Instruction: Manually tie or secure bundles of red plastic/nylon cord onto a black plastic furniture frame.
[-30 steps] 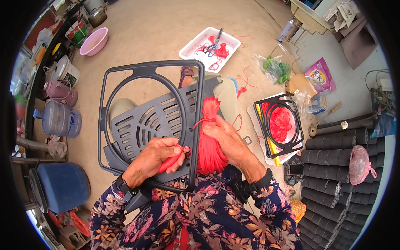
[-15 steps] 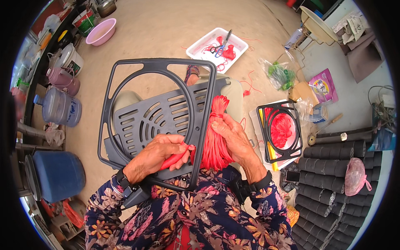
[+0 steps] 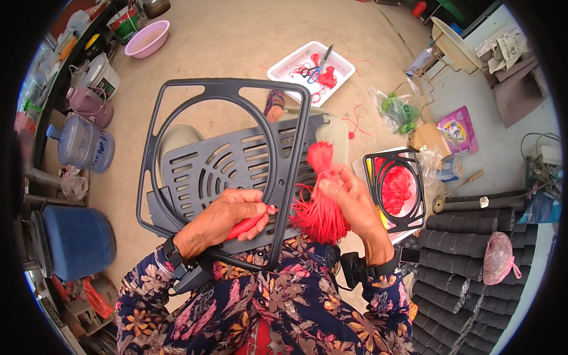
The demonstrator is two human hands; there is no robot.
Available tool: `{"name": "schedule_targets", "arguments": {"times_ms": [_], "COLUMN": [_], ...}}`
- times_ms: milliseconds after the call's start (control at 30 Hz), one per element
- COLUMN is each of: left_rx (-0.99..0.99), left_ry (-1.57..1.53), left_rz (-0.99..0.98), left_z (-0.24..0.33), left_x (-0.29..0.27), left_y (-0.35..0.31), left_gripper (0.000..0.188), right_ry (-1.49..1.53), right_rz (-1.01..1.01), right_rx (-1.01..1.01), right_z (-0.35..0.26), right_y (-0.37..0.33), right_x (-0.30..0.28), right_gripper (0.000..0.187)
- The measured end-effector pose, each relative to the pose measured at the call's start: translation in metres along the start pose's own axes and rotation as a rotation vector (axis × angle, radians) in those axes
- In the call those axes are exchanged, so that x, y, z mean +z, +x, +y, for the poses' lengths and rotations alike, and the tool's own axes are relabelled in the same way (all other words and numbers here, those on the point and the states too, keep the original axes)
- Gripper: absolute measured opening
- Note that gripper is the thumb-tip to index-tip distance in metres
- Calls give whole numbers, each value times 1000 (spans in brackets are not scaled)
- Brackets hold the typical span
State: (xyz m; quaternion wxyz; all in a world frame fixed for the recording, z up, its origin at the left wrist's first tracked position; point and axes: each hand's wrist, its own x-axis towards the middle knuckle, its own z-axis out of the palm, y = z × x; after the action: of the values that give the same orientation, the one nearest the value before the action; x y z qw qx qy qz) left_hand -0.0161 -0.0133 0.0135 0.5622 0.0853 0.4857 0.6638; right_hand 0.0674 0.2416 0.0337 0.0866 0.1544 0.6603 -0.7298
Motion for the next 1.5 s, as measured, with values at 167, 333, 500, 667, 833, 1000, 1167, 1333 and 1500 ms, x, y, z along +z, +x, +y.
{"name": "schedule_targets", "arguments": {"times_ms": [167,333,500,667,833,1000,1167,1333,1500], "left_rx": [96,174,270,305,146,191,77,122,159], "left_ry": [85,250,323,294,-60,-84,-81,-5,31], "left_rz": [14,66,38,34,53,32,34,66,81], "left_z": [10,6,10,0,-4,-16,-20,-14,0], "left_x": [4,1,0,-4,-8,-2,2,4,9], "left_y": [-13,-10,-7,-2,4,5,3,5,-3], "left_gripper": [19,24,19,19,22,21,19,18,16], "right_ry": [-134,-391,-746,-494,-11,197,169,231,-7], "right_rz": [23,-148,-327,-578,-546,-488,-508,-494,-510], "right_rx": [51,41,-205,-117,32,144,174,146,151], "right_z": [-8,-3,10,5,39,36,43,46,22], "right_y": [-29,-46,-34,-16,-4,-12,-18,-18,-19], "right_x": [6,4,34,57,56,53,46,46,41], "right_gripper": [34,38,37,31,38,55,60,57,65]}}
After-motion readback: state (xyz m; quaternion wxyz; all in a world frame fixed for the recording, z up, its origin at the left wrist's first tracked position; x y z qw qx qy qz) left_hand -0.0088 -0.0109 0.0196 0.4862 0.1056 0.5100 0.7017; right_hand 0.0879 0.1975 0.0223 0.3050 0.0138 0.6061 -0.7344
